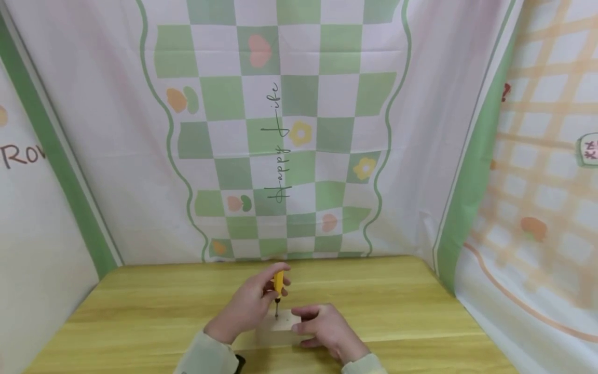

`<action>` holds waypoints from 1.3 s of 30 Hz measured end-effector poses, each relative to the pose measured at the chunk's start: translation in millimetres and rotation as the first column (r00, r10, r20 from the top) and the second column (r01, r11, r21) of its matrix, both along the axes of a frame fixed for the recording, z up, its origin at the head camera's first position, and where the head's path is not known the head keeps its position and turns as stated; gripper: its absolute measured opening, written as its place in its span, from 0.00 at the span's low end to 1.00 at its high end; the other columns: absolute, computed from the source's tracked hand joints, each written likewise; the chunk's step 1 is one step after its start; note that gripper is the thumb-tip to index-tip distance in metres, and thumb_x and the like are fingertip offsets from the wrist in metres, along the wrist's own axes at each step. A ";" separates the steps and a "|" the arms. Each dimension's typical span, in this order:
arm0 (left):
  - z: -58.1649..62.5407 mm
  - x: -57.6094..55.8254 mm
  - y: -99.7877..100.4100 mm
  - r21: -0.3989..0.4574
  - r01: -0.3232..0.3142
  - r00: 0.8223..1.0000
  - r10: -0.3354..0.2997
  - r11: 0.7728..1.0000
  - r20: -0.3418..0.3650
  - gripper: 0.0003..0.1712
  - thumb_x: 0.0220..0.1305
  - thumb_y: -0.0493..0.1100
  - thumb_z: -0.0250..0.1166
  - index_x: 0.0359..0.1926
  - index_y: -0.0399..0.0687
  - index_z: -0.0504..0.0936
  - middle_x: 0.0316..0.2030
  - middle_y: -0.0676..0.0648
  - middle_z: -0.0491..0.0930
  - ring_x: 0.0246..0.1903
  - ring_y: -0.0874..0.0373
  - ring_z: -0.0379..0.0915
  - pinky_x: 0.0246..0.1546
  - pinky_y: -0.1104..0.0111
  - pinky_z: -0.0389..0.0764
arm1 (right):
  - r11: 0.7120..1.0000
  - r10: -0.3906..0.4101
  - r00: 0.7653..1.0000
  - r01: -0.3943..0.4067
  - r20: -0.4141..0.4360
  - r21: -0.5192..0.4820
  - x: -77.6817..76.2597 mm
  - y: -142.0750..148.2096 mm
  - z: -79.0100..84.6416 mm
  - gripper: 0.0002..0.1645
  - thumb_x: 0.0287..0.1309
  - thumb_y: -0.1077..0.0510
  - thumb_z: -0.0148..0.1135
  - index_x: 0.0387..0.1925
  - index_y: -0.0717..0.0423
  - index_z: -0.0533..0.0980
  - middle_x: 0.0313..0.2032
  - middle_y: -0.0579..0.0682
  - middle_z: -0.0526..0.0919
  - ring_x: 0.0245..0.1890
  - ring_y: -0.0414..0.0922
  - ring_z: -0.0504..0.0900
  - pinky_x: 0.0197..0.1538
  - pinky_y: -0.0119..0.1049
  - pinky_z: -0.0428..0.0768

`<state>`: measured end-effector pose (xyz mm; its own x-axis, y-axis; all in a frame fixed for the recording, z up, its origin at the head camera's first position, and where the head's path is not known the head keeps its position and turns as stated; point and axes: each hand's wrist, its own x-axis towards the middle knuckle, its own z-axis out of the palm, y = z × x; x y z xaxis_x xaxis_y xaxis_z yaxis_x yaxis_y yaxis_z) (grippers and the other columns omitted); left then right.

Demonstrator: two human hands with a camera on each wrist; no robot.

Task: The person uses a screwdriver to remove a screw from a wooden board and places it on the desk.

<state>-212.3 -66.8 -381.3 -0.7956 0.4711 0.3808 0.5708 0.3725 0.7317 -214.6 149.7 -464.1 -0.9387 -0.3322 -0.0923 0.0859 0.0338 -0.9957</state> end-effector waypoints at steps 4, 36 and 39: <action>-0.5 -3.5 -5.6 0.017 0.029 1.000 -0.029 0.999 0.004 0.35 0.67 0.23 0.58 0.67 0.61 0.71 0.40 0.51 0.80 0.40 0.53 0.82 0.39 0.64 0.83 | 1.000 -0.001 1.000 0.001 -0.009 0.000 0.9 0.2 -0.4 0.25 0.51 0.67 0.74 0.53 0.66 0.81 0.53 0.59 0.81 0.44 0.51 0.82 0.38 0.51 0.85; -9.3 23.0 18.7 0.055 -0.423 0.877 0.424 0.904 -0.226 0.35 0.58 0.25 0.68 0.64 0.56 0.77 0.43 0.46 0.84 0.39 0.56 0.81 0.37 0.66 0.83 | 1.000 0.017 1.000 -0.017 0.015 0.003 -2.2 -1.5 2.4 0.27 0.53 0.65 0.74 0.55 0.67 0.79 0.52 0.59 0.81 0.44 0.53 0.83 0.40 0.52 0.85; -9.6 17.3 16.1 0.034 -0.351 0.915 0.350 0.936 -0.202 0.36 0.60 0.26 0.67 0.66 0.57 0.75 0.49 0.46 0.82 0.44 0.56 0.80 0.42 0.65 0.83 | 1.000 0.014 1.000 -0.014 0.020 0.005 -2.7 -0.8 0.5 0.27 0.53 0.64 0.74 0.56 0.67 0.79 0.53 0.60 0.81 0.44 0.53 0.83 0.41 0.52 0.85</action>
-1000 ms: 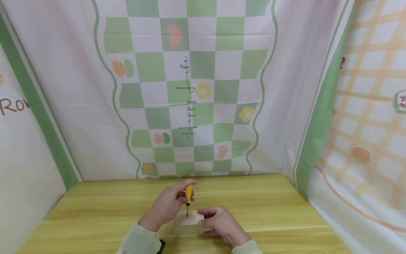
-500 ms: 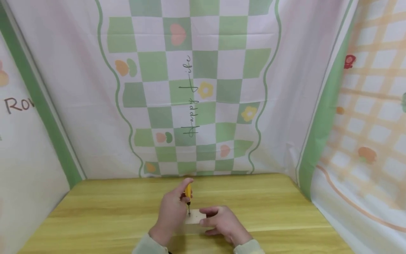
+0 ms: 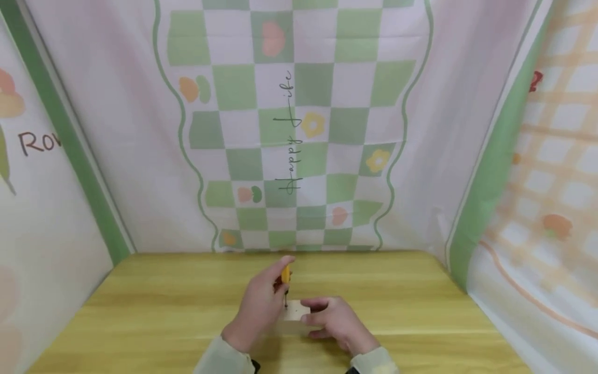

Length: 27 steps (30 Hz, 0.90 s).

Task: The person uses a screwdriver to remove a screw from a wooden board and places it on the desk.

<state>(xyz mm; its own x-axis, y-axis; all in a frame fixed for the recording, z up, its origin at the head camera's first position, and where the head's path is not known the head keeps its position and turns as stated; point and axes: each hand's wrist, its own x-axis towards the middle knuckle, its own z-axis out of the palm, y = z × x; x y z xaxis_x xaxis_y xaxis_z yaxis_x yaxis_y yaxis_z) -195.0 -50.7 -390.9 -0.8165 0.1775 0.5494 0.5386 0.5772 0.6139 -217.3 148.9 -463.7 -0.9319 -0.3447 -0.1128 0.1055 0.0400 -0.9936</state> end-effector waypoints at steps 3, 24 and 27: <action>1.3 -7.4 0.6 -0.017 0.104 0.995 -0.104 0.994 0.003 0.37 0.61 0.24 0.64 0.67 0.57 0.73 0.51 0.47 0.81 0.46 0.57 0.79 0.44 0.66 0.82 | 1.000 -0.007 1.000 0.007 -0.008 0.000 -2.6 0.9 0.6 0.28 0.53 0.63 0.75 0.56 0.67 0.78 0.54 0.60 0.80 0.45 0.52 0.83 0.41 0.52 0.85; 0.6 -0.1 16.1 0.014 -0.150 0.988 0.151 0.989 -0.044 0.33 0.60 0.28 0.68 0.66 0.51 0.76 0.39 0.48 0.82 0.36 0.57 0.79 0.36 0.64 0.82 | 1.000 0.004 1.000 -0.004 0.014 0.013 -4.0 -1.9 4.1 0.29 0.54 0.63 0.74 0.58 0.68 0.77 0.59 0.61 0.77 0.51 0.53 0.79 0.43 0.52 0.84; 2.8 -4.6 5.5 0.001 -0.037 0.999 0.037 0.999 0.005 0.35 0.61 0.29 0.68 0.68 0.54 0.74 0.44 0.48 0.82 0.41 0.57 0.79 0.41 0.65 0.82 | 1.000 0.007 1.000 -0.007 0.019 0.007 -3.4 -2.6 4.1 0.29 0.54 0.63 0.74 0.57 0.67 0.77 0.58 0.61 0.77 0.48 0.52 0.81 0.43 0.51 0.84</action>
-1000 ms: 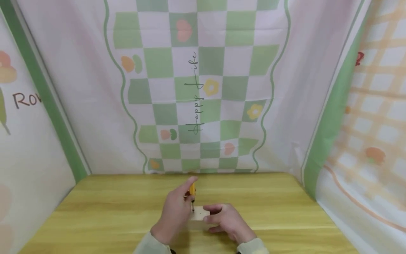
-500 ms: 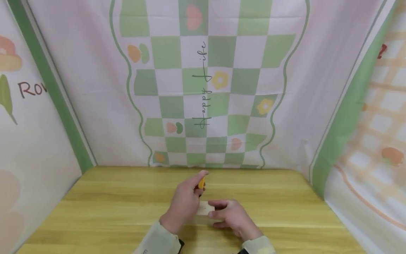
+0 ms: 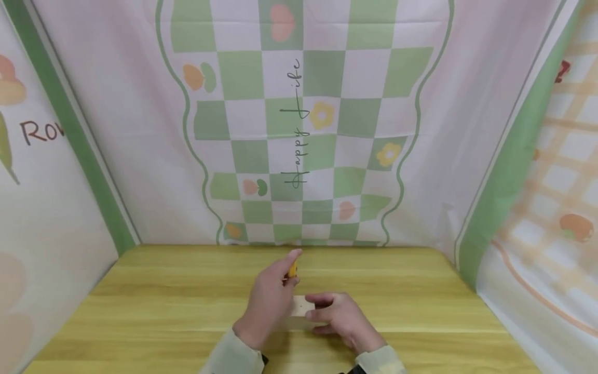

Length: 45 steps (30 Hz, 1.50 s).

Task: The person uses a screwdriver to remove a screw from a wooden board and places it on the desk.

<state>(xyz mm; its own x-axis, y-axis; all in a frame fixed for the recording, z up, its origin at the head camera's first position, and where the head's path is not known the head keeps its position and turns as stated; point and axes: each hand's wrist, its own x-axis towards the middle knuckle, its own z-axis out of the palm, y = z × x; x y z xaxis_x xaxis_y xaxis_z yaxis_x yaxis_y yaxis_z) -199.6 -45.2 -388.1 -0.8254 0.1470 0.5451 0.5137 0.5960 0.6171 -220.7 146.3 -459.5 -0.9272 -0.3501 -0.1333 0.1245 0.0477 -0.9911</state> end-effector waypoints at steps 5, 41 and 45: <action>4.4 -8.9 -17.1 0.060 0.241 0.959 -0.247 0.969 0.139 0.38 0.66 0.23 0.59 0.69 0.61 0.69 0.55 0.50 0.79 0.52 0.57 0.77 0.49 0.67 0.80 | 1.000 -0.001 1.000 0.001 0.000 -0.010 0.4 -1.4 1.8 0.28 0.53 0.63 0.74 0.56 0.67 0.78 0.57 0.61 0.79 0.45 0.52 0.83 0.43 0.51 0.85; -3.5 4.8 2.7 0.014 -0.083 0.981 0.085 0.996 -0.176 0.39 0.53 0.20 0.65 0.64 0.52 0.79 0.36 0.52 0.83 0.31 0.64 0.75 0.31 0.71 0.81 | 1.000 -0.004 1.000 0.004 -0.005 -0.005 1.8 1.2 1.7 0.28 0.54 0.63 0.74 0.56 0.67 0.78 0.56 0.61 0.79 0.46 0.52 0.82 0.42 0.50 0.85; 0.9 2.5 -7.2 -0.081 0.062 0.992 -0.070 0.995 -0.101 0.42 0.56 0.23 0.67 0.69 0.57 0.74 0.40 0.52 0.80 0.35 0.60 0.74 0.37 0.67 0.81 | 1.000 0.001 1.000 -0.001 -0.016 -0.011 1.8 0.4 0.6 0.27 0.54 0.63 0.74 0.56 0.68 0.78 0.56 0.60 0.79 0.46 0.52 0.82 0.42 0.51 0.85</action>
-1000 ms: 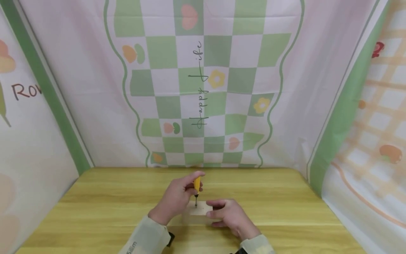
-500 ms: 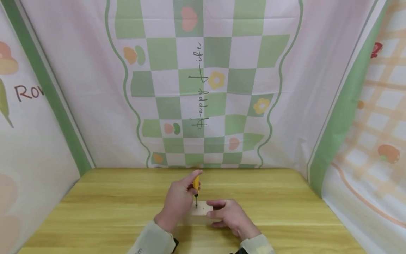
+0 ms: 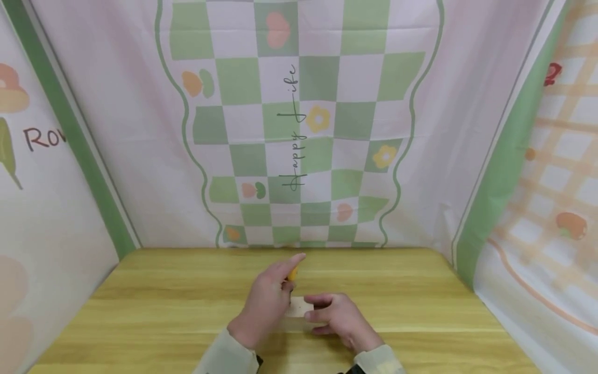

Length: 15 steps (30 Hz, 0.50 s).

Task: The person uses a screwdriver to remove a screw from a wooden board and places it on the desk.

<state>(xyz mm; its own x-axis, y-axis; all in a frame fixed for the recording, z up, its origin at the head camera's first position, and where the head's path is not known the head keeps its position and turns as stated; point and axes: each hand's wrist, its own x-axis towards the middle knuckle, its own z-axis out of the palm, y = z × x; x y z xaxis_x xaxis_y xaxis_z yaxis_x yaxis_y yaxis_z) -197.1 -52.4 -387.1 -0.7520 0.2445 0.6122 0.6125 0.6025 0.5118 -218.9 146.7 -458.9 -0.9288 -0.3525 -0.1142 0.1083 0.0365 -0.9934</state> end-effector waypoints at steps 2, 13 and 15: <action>2.9 -3.7 -4.4 -0.019 0.090 0.993 -0.089 0.996 0.082 0.43 0.59 0.23 0.66 0.71 0.62 0.70 0.44 0.53 0.78 0.40 0.59 0.74 0.41 0.65 0.81 | 1.000 0.003 1.000 -0.003 -0.003 -0.003 -0.4 0.6 -0.5 0.28 0.54 0.63 0.74 0.56 0.68 0.78 0.56 0.60 0.79 0.46 0.52 0.82 0.42 0.51 0.85; 5.7 -20.5 -12.1 0.202 0.330 0.862 -0.381 0.922 0.334 0.35 0.67 0.19 0.52 0.63 0.62 0.70 0.53 0.48 0.74 0.48 0.55 0.78 0.44 0.66 0.81 | 1.000 0.003 1.000 -0.003 -0.003 -0.022 -0.1 1.8 -2.3 0.27 0.53 0.64 0.74 0.55 0.69 0.78 0.56 0.61 0.79 0.45 0.52 0.82 0.42 0.51 0.85; 5.6 -22.1 -12.5 0.199 0.339 0.857 -0.389 0.920 0.338 0.35 0.67 0.19 0.52 0.62 0.62 0.70 0.52 0.49 0.75 0.46 0.56 0.79 0.40 0.66 0.82 | 1.000 0.003 1.000 -0.003 -0.002 -0.023 0.0 2.3 -2.4 0.27 0.53 0.64 0.74 0.55 0.69 0.78 0.56 0.61 0.79 0.45 0.53 0.82 0.42 0.51 0.85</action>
<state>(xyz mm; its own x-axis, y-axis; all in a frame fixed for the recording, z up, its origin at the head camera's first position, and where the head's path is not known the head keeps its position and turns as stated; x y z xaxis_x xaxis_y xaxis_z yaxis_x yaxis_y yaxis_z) -219.2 -64.9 -381.5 -0.7993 0.4831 0.3573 0.5302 0.2872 0.7977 -218.9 149.0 -461.3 -0.9280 -0.3577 -0.1039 0.1059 0.0140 -0.9943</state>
